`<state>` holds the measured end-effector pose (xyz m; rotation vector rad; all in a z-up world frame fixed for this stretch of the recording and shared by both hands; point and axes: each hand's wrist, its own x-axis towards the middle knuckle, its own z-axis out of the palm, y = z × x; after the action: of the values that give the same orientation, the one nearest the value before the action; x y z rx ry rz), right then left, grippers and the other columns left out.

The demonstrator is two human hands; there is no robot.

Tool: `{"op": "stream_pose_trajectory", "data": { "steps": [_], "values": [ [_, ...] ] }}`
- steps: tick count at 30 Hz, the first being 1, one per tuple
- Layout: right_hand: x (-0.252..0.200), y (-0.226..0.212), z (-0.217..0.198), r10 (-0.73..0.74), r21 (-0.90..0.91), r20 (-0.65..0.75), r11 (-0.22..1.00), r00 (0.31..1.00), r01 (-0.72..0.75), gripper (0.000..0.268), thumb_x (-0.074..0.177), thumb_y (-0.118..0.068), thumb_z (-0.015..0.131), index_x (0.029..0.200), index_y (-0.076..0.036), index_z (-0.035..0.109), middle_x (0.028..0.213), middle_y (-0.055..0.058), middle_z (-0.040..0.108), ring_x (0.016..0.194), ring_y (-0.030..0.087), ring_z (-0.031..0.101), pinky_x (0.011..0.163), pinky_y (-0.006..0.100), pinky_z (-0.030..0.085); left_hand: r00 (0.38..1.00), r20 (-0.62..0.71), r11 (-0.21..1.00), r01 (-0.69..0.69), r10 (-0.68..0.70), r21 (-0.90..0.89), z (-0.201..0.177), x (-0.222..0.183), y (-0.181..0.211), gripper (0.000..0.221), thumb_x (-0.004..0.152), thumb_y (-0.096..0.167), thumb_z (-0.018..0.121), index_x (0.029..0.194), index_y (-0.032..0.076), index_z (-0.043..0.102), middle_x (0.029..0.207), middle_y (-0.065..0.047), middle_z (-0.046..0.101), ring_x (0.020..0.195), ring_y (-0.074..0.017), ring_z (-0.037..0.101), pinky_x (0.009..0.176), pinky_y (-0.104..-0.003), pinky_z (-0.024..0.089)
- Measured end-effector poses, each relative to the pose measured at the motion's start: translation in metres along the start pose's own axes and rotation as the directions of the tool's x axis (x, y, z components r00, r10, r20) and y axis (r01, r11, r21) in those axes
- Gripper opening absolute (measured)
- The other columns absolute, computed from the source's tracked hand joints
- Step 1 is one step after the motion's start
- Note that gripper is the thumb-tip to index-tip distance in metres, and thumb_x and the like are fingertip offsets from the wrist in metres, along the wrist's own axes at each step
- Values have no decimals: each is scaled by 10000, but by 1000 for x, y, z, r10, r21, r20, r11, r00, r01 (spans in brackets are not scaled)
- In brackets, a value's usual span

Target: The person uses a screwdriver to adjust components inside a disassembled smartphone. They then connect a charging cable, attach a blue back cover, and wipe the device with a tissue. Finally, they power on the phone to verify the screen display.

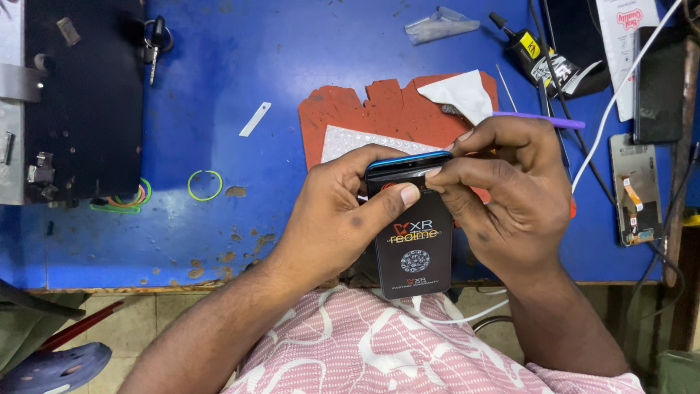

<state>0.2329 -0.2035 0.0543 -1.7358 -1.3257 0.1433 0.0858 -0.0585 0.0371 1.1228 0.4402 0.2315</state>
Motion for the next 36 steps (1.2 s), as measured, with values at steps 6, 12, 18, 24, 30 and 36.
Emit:
{"op": "stream_pose_trajectory", "data": {
  "steps": [6, 12, 18, 24, 30, 36],
  "values": [
    [3, -2, 3, 40, 14, -7, 999, 999, -40, 176, 945, 2, 853, 1076, -57, 751, 1184, 79, 544, 989, 117, 624, 810, 203, 564, 1000, 1, 1000, 3, -3, -30, -2, 2, -3, 277, 981, 73, 684, 1237, -31, 662, 1025, -44, 744, 917, -60, 681, 819, -235, 578],
    [7, 0, 4, 65, 20, 18, 998, 998, -66, 154, 944, 15, 860, 1034, -43, 749, 1186, 76, 545, 1060, 136, 619, 915, 235, 562, 1000, 0, 996, 27, -27, -85, -4, 5, -7, 283, 979, 65, 678, 1237, -50, 656, 1025, -63, 751, 914, -79, 694, 819, -242, 584],
    [12, -1, 7, 113, 23, 10, 993, 994, -113, 183, 879, 20, 846, 1019, -38, 743, 1179, 85, 544, 1069, 160, 614, 886, 243, 545, 997, -18, 993, 67, -69, -102, -4, 8, -7, 299, 973, 64, 669, 1246, -55, 643, 1024, -80, 761, 900, -86, 710, 794, -244, 599],
    [9, 6, 7, 104, 59, 44, 993, 994, -107, 144, 953, 15, 852, 1047, -16, 747, 1197, 81, 552, 1046, 132, 627, 898, 226, 553, 997, -21, 994, 68, -70, -85, -4, 9, -6, 293, 975, 65, 668, 1241, -54, 648, 1019, -84, 762, 891, -84, 714, 792, -240, 599],
    [5, 13, 8, 109, 78, 58, 990, 992, -114, 143, 970, 10, 853, 1065, -11, 748, 1203, 80, 551, 1031, 116, 629, 890, 215, 563, 995, -25, 992, 93, -95, -89, -6, 10, -7, 288, 971, 84, 672, 1226, -48, 651, 994, -81, 766, 866, -82, 719, 774, -239, 603],
    [6, 15, 8, 103, 68, 68, 992, 992, -107, 141, 970, 16, 851, 1064, -7, 749, 1209, 82, 548, 1034, 117, 631, 890, 215, 564, 996, -29, 993, 84, -86, -79, -6, 11, -8, 286, 976, 90, 676, 1223, -54, 656, 989, -81, 768, 856, -80, 714, 760, -236, 596]
  ]
}}
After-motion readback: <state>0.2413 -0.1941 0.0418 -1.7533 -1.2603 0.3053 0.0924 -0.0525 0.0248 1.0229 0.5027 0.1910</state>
